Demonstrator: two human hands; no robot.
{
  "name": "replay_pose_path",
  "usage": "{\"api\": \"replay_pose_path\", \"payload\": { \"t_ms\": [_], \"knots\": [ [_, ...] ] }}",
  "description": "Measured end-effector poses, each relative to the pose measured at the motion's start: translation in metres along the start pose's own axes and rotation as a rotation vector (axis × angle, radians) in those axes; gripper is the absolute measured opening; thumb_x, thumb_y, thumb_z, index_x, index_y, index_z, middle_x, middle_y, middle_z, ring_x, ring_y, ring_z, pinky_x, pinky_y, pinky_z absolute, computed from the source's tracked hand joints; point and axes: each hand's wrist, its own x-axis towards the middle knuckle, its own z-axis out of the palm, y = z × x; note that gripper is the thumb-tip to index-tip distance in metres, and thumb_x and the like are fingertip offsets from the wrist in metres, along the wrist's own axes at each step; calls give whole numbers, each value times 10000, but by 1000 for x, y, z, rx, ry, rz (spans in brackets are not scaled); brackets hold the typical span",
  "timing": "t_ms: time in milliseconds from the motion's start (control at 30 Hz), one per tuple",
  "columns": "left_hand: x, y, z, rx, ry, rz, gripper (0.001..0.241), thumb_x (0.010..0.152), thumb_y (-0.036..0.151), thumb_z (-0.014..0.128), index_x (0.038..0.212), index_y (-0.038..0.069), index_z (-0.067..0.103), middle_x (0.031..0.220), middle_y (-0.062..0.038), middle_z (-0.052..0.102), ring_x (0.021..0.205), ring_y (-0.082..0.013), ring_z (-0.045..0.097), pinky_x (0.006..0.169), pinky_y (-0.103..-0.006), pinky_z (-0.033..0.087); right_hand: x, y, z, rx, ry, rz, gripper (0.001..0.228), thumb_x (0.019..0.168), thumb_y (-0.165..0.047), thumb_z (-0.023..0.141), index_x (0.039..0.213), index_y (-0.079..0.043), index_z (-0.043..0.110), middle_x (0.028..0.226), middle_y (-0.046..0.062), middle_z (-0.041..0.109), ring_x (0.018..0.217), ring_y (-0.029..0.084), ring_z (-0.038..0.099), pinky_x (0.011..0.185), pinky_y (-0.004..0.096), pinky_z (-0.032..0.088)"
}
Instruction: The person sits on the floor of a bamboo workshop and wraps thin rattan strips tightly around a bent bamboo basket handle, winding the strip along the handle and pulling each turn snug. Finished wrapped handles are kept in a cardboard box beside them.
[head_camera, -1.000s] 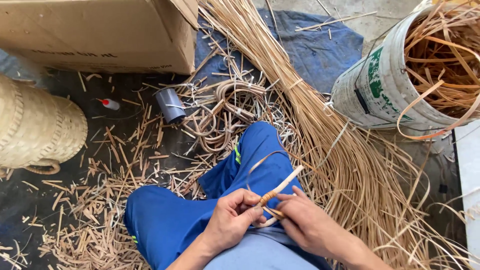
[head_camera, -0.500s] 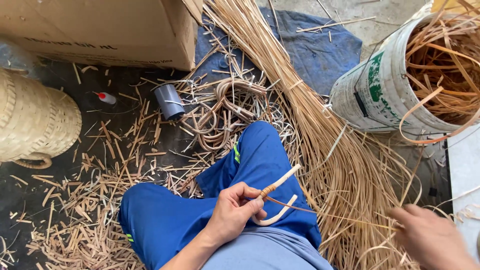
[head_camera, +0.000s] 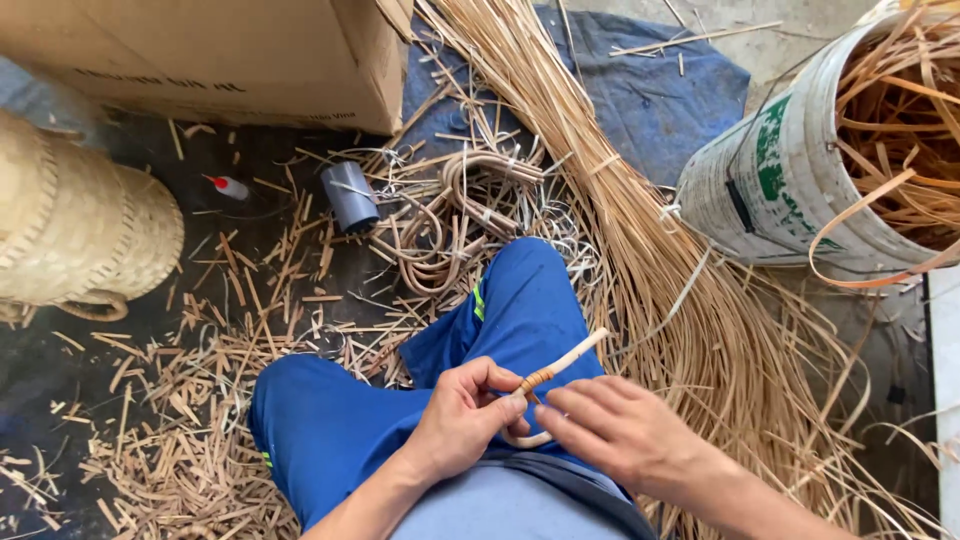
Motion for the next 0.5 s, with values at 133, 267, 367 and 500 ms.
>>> {"api": "replay_pose_path", "payload": {
  "t_ms": [133,267,367,500],
  "knots": [
    [-2,-4,1,-22,5,-7,119,932,27,683,1025,-30,633,855,-94,724,705,-127,713,651,-296,615,6,-2,19,-8,87,-153,415,805,-181,661,1177,3,644,1213,137,643,1106,296,642,939,439,523],
    [0,-2,7,-31,4,-10,101,929,20,677,1003,-27,626,861,-73,708,699,-126,703,646,-304,623,7,-7,16,65,137,-158,320,796,-172,674,1056,10,633,1135,149,636,1075,309,647,927,430,532],
    [1,1,11,49,15,-58,91,924,22,678,996,-15,637,840,-57,711,702,-108,689,649,-291,620,2,-5,12,107,131,-205,264,827,-145,701,1035,5,638,1071,104,630,1002,259,652,859,399,531],
    [-2,21,23,69,-23,-44,70,929,12,699,980,-16,660,801,-52,692,695,-84,638,633,-273,575,11,0,-5,153,157,-247,241,838,-129,722,1027,-4,639,1031,93,636,937,237,643,835,393,532]
  ]
}}
